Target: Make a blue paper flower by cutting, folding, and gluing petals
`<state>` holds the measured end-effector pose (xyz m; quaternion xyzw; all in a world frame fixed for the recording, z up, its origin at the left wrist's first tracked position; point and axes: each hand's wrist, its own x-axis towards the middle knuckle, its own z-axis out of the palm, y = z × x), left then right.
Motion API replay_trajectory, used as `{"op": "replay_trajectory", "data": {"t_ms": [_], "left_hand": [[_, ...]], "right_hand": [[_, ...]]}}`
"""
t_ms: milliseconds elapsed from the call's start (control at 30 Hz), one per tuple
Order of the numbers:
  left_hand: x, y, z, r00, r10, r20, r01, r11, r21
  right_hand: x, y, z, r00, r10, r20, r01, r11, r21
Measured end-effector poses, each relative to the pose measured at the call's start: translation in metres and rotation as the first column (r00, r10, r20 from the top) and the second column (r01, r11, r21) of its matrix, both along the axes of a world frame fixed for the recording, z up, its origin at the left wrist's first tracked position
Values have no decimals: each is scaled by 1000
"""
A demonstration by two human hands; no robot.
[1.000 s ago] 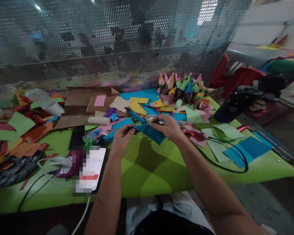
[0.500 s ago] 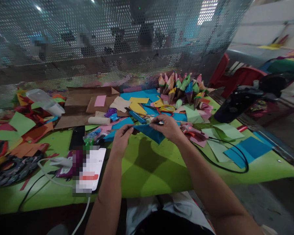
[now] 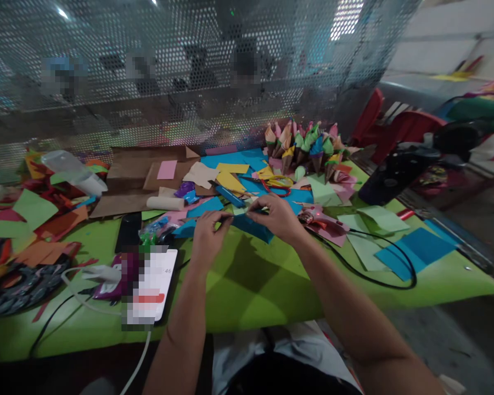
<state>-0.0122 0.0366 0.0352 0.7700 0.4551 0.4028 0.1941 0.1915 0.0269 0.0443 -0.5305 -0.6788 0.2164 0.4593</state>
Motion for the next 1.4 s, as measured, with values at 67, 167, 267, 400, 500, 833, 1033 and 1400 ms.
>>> {"op": "replay_trajectory", "data": {"t_ms": [67,167,267,400,500,833,1033,1400], "left_hand": [[0,-1,1,1000,-2,-23,2,1000,-13],[2,-4,2,998,-44,-47,43,999,-22],[4,-5,2,995,-70,-68,68,997,-39],[2,-2,-2,999,-29,-22,28,999,-42],[-1,0,-3,999,-17,29,18,999,-48],[3,-1,-4,994,-71,83,79,992,-103],[4,-2,-5,994,-96,48,102,985,-141],[-1,6,-7,882,39,470,151,921,-360]], "right_hand": [[0,0,0,999,7,40,-7,1000,14],[-3,-1,0,996,34,87,-36,999,18],[-6,-2,-1,992,91,82,-92,996,13],[-5,-1,-4,995,94,31,-93,995,-27],[0,1,-6,999,41,24,-39,997,-67],[-5,-1,-5,995,92,22,-90,993,-75],[-9,-2,-6,998,58,33,-58,998,-15],[1,-7,13,919,61,-389,-136,976,-168]]}}
